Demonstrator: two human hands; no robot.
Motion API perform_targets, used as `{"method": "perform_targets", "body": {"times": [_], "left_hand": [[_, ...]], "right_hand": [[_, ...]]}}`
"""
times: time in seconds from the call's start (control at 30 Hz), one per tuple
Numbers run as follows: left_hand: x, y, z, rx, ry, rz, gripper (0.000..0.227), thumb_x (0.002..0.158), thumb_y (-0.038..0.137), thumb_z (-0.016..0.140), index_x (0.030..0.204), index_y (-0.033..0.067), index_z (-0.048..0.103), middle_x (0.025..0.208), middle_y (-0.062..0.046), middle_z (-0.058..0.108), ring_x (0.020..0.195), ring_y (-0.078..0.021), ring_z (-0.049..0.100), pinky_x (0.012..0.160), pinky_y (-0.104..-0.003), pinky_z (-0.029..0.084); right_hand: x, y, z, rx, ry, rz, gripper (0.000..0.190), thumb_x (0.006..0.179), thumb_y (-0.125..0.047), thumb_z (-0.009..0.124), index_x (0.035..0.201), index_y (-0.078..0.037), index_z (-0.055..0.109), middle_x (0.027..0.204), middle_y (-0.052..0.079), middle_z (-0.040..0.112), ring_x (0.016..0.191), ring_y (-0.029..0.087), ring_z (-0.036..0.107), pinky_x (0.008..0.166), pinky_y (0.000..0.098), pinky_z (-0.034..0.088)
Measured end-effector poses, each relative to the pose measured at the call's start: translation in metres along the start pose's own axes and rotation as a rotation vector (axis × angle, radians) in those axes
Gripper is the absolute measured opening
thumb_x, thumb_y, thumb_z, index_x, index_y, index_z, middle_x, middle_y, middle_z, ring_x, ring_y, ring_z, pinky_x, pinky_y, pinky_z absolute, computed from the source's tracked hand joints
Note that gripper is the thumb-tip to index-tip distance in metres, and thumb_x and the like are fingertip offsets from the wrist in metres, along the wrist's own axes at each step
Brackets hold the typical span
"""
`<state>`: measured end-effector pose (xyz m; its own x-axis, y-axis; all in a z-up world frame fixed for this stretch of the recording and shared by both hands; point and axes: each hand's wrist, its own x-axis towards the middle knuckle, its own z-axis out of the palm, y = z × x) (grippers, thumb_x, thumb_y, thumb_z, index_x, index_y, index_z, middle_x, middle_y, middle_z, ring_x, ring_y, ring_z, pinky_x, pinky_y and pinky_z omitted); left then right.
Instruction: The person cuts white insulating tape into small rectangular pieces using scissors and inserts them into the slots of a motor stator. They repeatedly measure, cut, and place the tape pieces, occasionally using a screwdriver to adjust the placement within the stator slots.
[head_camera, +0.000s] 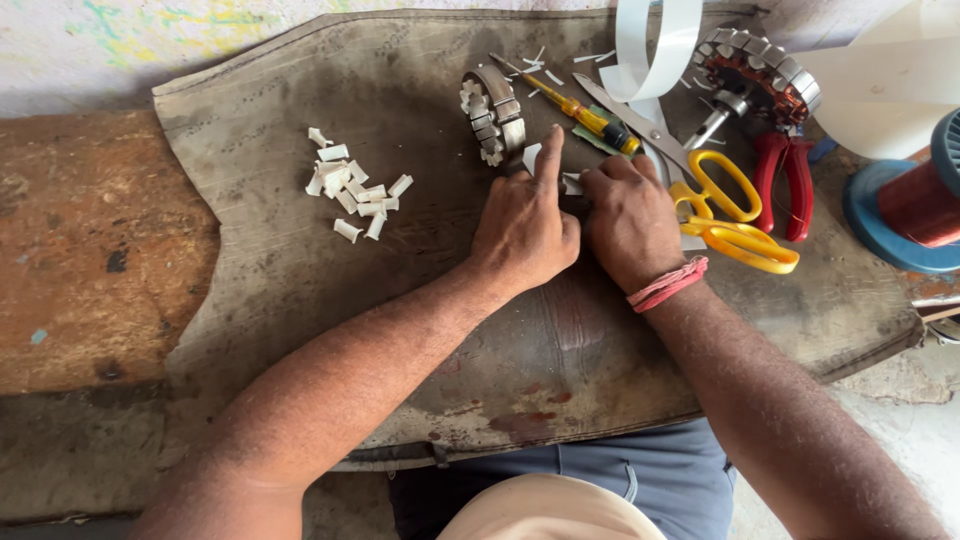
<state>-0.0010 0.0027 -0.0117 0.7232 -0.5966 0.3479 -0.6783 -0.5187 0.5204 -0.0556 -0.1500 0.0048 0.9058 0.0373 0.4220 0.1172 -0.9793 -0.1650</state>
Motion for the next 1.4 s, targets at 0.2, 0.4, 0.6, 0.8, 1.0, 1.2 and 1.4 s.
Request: {"method": "perform_targets", "body": {"times": [0.2, 0.4, 0.6, 0.8, 1.0, 1.2, 1.4], "left_hand": [[-0.002, 0.001, -0.004, -0.063, 0.08, 0.014, 0.095, 0.08, 0.002, 0.064, 0.161, 0.0045, 0.015, 0.103, -0.019, 0.066, 0.095, -0.0323, 0.066, 0.089, -0.051, 0.05], [-0.002, 0.007, -0.004, 0.064, -0.079, 0.039, 0.102, 0.078, 0.003, 0.068, 0.162, 0.0089, 0.011, 0.121, -0.015, 0.066, 0.109, -0.0346, 0.059, 0.093, -0.056, 0.044], [0.004, 0.007, -0.003, 0.081, -0.131, -0.053, 0.101, 0.076, 0.003, 0.071, 0.16, 0.0079, 0.014, 0.136, -0.018, 0.061, 0.112, -0.0347, 0.057, 0.096, -0.057, 0.044], [0.004, 0.007, -0.003, 0.076, -0.113, -0.056, 0.103, 0.071, 0.005, 0.075, 0.156, 0.0033, 0.017, 0.132, -0.021, 0.06, 0.118, -0.0394, 0.054, 0.1, -0.06, 0.041], [0.004, 0.004, -0.004, 0.071, -0.132, -0.032, 0.103, 0.072, 0.004, 0.073, 0.156, 0.002, 0.014, 0.131, -0.023, 0.059, 0.119, -0.0389, 0.054, 0.098, -0.058, 0.042], [0.002, 0.003, -0.003, 0.077, -0.124, -0.035, 0.101, 0.075, 0.004, 0.072, 0.157, 0.0035, 0.015, 0.13, -0.022, 0.059, 0.119, -0.0378, 0.055, 0.103, -0.057, 0.041], [0.0, 0.002, 0.0, 0.087, -0.093, -0.009, 0.096, 0.076, 0.003, 0.07, 0.157, 0.0051, 0.019, 0.133, -0.016, 0.06, 0.121, -0.0371, 0.053, 0.103, -0.055, 0.041]], "right_hand": [[0.002, 0.004, 0.002, 0.001, 0.002, -0.044, 0.027, 0.08, -0.009, 0.07, 0.107, -0.008, 0.075, 0.106, 0.011, 0.067, 0.106, 0.034, 0.06, 0.085, 0.0454, 0.055], [0.006, 0.008, 0.005, -0.028, -0.048, -0.055, 0.035, 0.077, -0.011, 0.072, 0.111, -0.006, 0.074, 0.104, 0.012, 0.065, 0.106, 0.036, 0.059, 0.084, 0.047, 0.054], [0.008, 0.013, 0.001, -0.025, -0.077, -0.13, 0.023, 0.079, -0.011, 0.072, 0.101, -0.005, 0.071, 0.103, 0.013, 0.064, 0.104, 0.036, 0.06, 0.083, 0.046, 0.055], [0.001, 0.013, -0.01, -0.058, -0.081, -0.239, 0.021, 0.072, -0.01, 0.073, 0.093, -0.006, 0.069, 0.101, 0.01, 0.064, 0.104, 0.033, 0.06, 0.083, 0.0435, 0.055], [0.002, 0.011, -0.017, -0.081, -0.141, -0.268, 0.029, 0.07, -0.009, 0.075, 0.098, -0.005, 0.069, 0.102, 0.01, 0.064, 0.106, 0.032, 0.061, 0.082, 0.0428, 0.056], [0.001, 0.011, -0.023, -0.08, -0.168, -0.29, 0.031, 0.07, -0.01, 0.076, 0.1, -0.006, 0.068, 0.103, 0.01, 0.063, 0.105, 0.032, 0.061, 0.084, 0.0429, 0.057], [-0.006, 0.011, -0.02, -0.065, -0.099, -0.311, 0.026, 0.072, -0.01, 0.074, 0.097, -0.005, 0.068, 0.1, 0.01, 0.064, 0.104, 0.032, 0.062, 0.079, 0.0434, 0.057]]}}
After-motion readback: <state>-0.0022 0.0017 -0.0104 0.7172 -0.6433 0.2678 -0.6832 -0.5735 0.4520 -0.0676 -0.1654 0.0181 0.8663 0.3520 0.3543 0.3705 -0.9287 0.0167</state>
